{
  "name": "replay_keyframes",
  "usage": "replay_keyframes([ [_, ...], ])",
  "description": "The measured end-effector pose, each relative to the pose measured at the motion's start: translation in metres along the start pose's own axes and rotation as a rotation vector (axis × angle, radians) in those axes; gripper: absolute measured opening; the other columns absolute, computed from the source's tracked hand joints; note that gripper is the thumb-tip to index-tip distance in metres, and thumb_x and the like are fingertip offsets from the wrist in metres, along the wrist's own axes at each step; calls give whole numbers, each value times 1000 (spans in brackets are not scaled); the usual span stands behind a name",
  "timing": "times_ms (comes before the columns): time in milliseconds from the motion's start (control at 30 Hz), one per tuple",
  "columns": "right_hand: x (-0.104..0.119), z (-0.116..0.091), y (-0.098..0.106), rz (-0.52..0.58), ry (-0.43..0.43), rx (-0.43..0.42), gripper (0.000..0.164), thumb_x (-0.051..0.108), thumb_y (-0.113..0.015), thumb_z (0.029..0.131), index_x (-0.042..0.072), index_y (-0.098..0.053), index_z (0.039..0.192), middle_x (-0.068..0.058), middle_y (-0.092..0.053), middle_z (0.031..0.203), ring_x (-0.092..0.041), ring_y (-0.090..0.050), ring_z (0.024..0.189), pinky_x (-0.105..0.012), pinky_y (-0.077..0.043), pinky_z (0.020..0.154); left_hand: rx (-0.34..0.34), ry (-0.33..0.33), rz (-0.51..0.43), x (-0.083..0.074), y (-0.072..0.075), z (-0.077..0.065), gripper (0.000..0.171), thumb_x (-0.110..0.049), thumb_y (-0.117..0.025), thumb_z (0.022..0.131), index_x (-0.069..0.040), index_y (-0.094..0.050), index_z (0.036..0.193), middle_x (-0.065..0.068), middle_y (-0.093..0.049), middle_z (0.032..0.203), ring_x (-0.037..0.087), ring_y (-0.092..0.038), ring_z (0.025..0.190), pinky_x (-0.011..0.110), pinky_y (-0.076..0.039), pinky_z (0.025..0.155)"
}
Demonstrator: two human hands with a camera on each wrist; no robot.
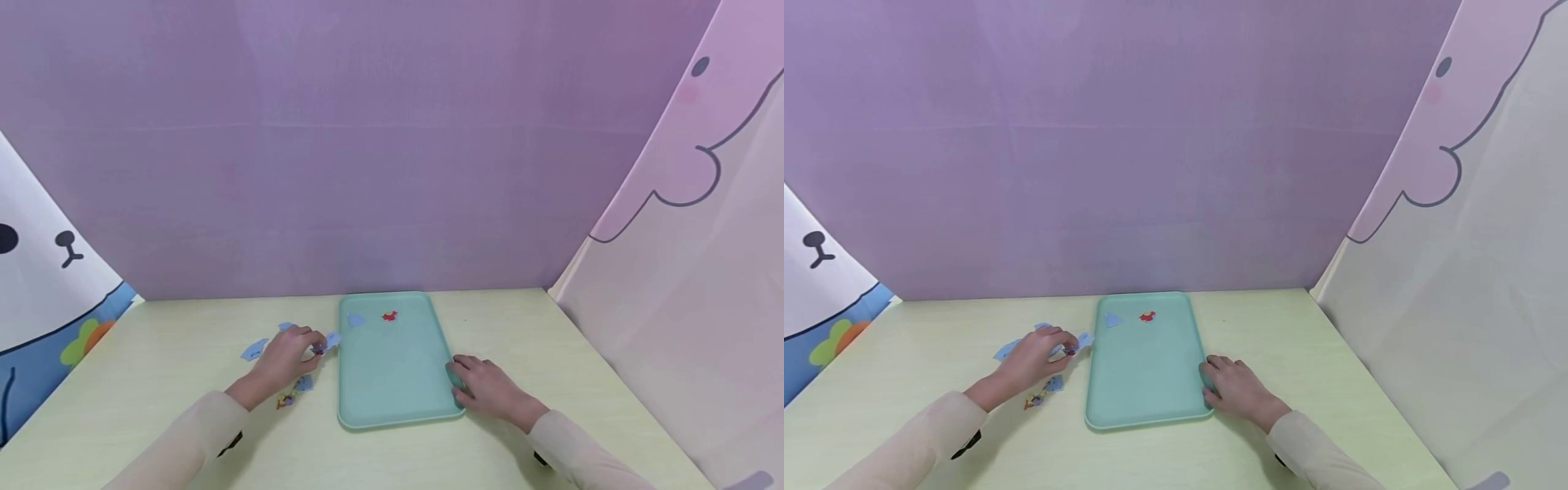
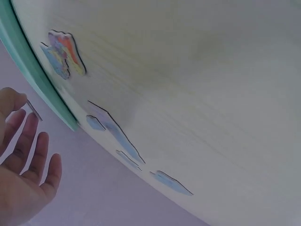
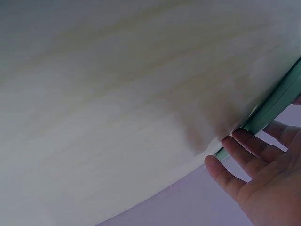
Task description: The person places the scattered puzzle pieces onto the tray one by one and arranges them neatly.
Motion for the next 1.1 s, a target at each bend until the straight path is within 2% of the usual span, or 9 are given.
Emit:
replay_keyframes([
  [167,0,0,1,-8,1,-7,40,26,-59,85,3,-56,117,-17,-56,119,-31,-55,109,-45,-49,81,22,-8,-11,-3,-7,7,17,-13,-75,72,-14,-68,88,-4,-65,82,12,-56,75,30,-48,68],
  [400,0,0,1,8,-4,1,40,25,-59,85,3,-56,118,-17,-56,120,-31,-54,110,-46,-49,82,30,-34,-28,-10,-17,16,16,-14,-74,73,-13,-68,88,-4,-65,81,13,-56,75,29,-48,66],
  [667,1,1,0,1,-5,0,39,26,-59,85,3,-56,117,-17,-56,119,-31,-55,110,-45,-49,81,73,-45,-98,-16,-27,28,14,-12,-73,75,-12,-68,88,-2,-66,84,17,-58,78,31,-49,70],
  [900,1,1,1,4,-4,-3,39,25,-59,85,3,-56,117,-17,-56,118,-31,-55,109,-45,-49,80,128,-17,-138,-15,-37,39,15,-10,-73,75,-12,-69,89,-2,-67,85,19,-59,82,34,-50,75],
  [1100,1,1,0,2,-9,7,40,26,-59,85,3,-56,118,-17,-56,119,-31,-55,109,-45,-49,81,144,-30,-146,-13,-44,46,14,-10,-72,75,-12,-69,89,-2,-67,85,19,-59,81,33,-48,73],
])
Point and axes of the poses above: each hand's wrist, its own z-axis towards the middle knuckle, its own y-axis out of the back of the hand, x = y × z, the point moved 7 cm from there along z, towards the middle knuckle
